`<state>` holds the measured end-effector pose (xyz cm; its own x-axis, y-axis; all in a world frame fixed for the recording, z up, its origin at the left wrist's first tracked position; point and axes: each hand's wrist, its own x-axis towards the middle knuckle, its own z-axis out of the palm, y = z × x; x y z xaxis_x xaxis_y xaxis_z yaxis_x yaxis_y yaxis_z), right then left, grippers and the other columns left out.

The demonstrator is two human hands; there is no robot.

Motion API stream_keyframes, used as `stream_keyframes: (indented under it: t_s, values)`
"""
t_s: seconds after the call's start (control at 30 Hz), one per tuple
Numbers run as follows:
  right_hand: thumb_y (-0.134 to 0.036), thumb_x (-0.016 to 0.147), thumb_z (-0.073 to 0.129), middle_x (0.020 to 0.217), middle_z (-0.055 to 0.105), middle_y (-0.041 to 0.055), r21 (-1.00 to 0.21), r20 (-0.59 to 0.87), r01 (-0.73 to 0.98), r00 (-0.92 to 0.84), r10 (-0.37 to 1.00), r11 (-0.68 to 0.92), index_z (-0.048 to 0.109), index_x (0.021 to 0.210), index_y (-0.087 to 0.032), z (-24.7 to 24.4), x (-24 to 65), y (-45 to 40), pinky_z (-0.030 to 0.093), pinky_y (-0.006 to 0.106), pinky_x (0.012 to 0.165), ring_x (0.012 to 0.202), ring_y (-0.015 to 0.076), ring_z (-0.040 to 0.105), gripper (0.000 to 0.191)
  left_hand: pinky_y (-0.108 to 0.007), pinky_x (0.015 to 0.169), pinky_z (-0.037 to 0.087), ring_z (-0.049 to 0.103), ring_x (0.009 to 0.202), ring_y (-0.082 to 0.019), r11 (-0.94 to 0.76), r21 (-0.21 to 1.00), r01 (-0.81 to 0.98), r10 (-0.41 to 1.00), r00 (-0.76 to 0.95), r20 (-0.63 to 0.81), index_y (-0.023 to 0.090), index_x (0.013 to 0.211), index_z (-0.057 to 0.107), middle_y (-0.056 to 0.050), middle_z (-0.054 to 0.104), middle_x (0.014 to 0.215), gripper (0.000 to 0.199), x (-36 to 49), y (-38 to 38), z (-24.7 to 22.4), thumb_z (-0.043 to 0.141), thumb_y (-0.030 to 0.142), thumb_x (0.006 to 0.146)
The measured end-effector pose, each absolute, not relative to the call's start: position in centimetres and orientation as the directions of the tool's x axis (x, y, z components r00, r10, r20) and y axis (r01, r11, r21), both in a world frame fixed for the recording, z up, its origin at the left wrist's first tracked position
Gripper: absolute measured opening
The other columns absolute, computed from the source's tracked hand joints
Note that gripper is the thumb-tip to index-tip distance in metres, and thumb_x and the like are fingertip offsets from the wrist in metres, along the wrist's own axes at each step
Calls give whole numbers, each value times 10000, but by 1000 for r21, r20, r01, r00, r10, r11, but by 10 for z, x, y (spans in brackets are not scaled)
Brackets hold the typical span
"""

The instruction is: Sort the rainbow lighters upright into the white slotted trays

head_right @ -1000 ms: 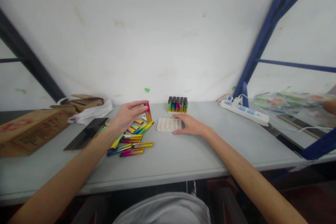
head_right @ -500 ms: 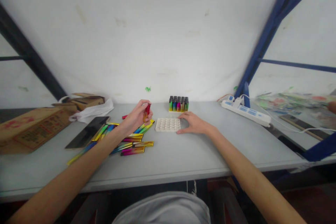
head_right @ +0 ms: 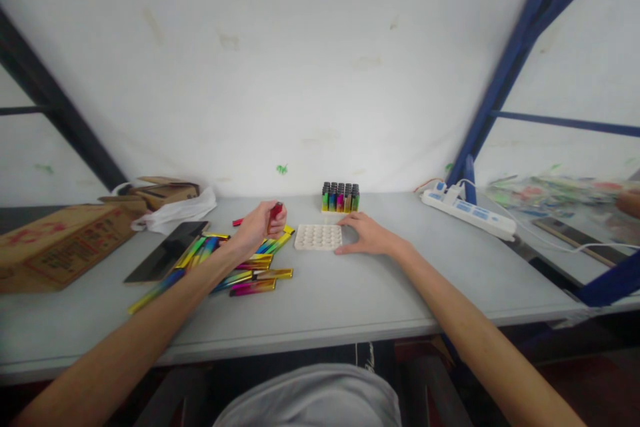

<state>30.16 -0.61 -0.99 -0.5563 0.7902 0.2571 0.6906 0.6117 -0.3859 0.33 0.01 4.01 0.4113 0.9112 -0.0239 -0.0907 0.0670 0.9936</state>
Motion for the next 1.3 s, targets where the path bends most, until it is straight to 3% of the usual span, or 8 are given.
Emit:
stream_keyframes:
  t_s: [0.23,0.43,0.57,0.67,0.87,1.17,1.3]
  values:
    - [-638,747,826,1329,639,181,-383,261,706,-536,803,596,641,1320,-165,-12,301,-4,450,516,1107,1252,361,589,765,-192,429,233,291,449,-82,86,984,-159,895,446,-6,191,736,502,62,314,573,359,1,-1,38,446,490,926]
    - [-606,738,851,1270,659,163,-408,303,661,-553,776,630,657,1246,-163,-16,295,-3,472,487,1081,1193,329,616,702,-217,485,433,514,560,-114,-67,981,-181,894,426,139,192,846,536,15,561,702,254,4,4,26,634,426,832]
    - [-598,725,863,1246,675,145,-431,340,635,-543,768,641,661,1222,-185,-20,290,-2,486,489,1054,1165,322,633,678,-263,641,552,597,712,-140,-305,952,-28,877,382,292,163,876,627,-10,617,812,341,8,9,21,670,500,855]
    - [-601,706,875,1230,679,151,-440,358,634,-525,772,636,667,1197,-175,-23,286,-1,493,491,1038,1152,328,639,682,-300,795,564,642,833,-175,-460,882,107,828,411,382,150,913,701,-41,693,880,370,12,11,20,667,518,887]
    - [-607,678,891,1233,681,150,-455,402,599,-522,752,659,670,1207,-169,-33,282,3,475,499,1055,1173,335,629,722,-393,989,549,717,1052,-267,-534,822,200,774,507,379,137,1091,764,-118,781,1125,368,32,18,9,685,431,885]
    - [-594,672,902,1249,681,133,-471,426,573,-518,741,671,678,1221,-194,-41,282,8,456,507,1078,1193,329,614,715,-306,879,558,744,926,-227,-709,569,417,681,614,398,183,1083,740,-64,796,1037,285,41,24,10,552,369,978]
    - [-591,678,899,1236,685,133,-462,428,567,-531,732,682,679,1216,-191,-38,281,6,459,503,1074,1182,329,620,706,-299,856,552,747,943,-228,-701,550,454,695,605,387,196,1174,688,-69,796,1047,300,42,27,4,512,373,1008]
